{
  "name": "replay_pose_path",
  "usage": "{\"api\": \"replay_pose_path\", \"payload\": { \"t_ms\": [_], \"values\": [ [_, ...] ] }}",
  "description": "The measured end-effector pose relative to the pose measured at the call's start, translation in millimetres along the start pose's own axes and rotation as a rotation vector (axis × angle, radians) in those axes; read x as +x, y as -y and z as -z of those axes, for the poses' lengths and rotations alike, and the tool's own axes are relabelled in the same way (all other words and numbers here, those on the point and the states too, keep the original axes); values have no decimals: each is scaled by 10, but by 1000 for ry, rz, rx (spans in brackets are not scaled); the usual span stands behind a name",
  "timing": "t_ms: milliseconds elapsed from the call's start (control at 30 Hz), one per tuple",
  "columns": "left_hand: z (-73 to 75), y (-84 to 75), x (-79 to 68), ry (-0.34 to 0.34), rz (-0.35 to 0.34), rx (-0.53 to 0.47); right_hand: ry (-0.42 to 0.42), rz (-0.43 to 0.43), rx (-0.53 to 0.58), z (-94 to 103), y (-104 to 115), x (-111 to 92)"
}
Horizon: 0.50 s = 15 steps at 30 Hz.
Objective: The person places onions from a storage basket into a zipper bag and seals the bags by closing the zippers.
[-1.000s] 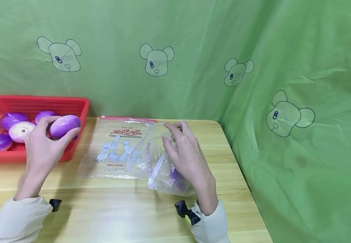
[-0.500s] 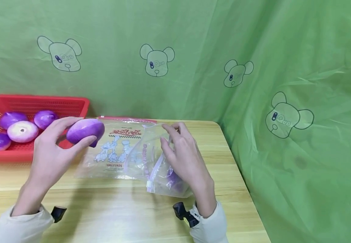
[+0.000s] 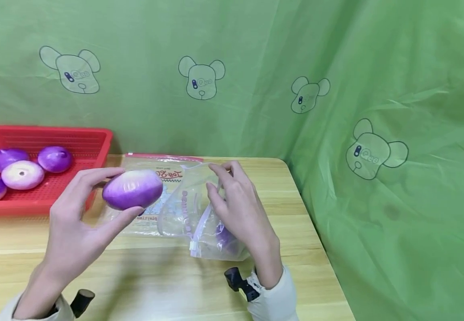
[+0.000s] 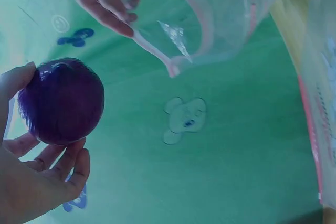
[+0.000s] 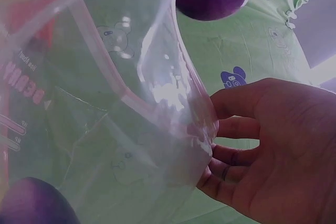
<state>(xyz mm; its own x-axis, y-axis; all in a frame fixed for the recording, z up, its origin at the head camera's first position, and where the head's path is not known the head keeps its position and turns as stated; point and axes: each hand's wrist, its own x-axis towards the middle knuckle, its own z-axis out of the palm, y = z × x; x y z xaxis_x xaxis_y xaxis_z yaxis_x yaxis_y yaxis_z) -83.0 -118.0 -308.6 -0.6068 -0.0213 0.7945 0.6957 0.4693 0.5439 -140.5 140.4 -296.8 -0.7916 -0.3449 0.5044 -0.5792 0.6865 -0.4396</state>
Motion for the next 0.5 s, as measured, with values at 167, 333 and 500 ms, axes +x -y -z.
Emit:
{"api": "replay_pose_path", "payload": {
  "t_ms": [167, 333, 500],
  "values": [
    [-59, -94, -20, 2, -104, -27, 7, 5, 8, -2, 21, 11],
    [-227, -33, -97, 94, -159, -62, 7, 11, 7, -2, 26, 10],
    [-379, 78, -209, 230, -107, -72, -2, 16, 1, 5, 26, -5]
  ]
}}
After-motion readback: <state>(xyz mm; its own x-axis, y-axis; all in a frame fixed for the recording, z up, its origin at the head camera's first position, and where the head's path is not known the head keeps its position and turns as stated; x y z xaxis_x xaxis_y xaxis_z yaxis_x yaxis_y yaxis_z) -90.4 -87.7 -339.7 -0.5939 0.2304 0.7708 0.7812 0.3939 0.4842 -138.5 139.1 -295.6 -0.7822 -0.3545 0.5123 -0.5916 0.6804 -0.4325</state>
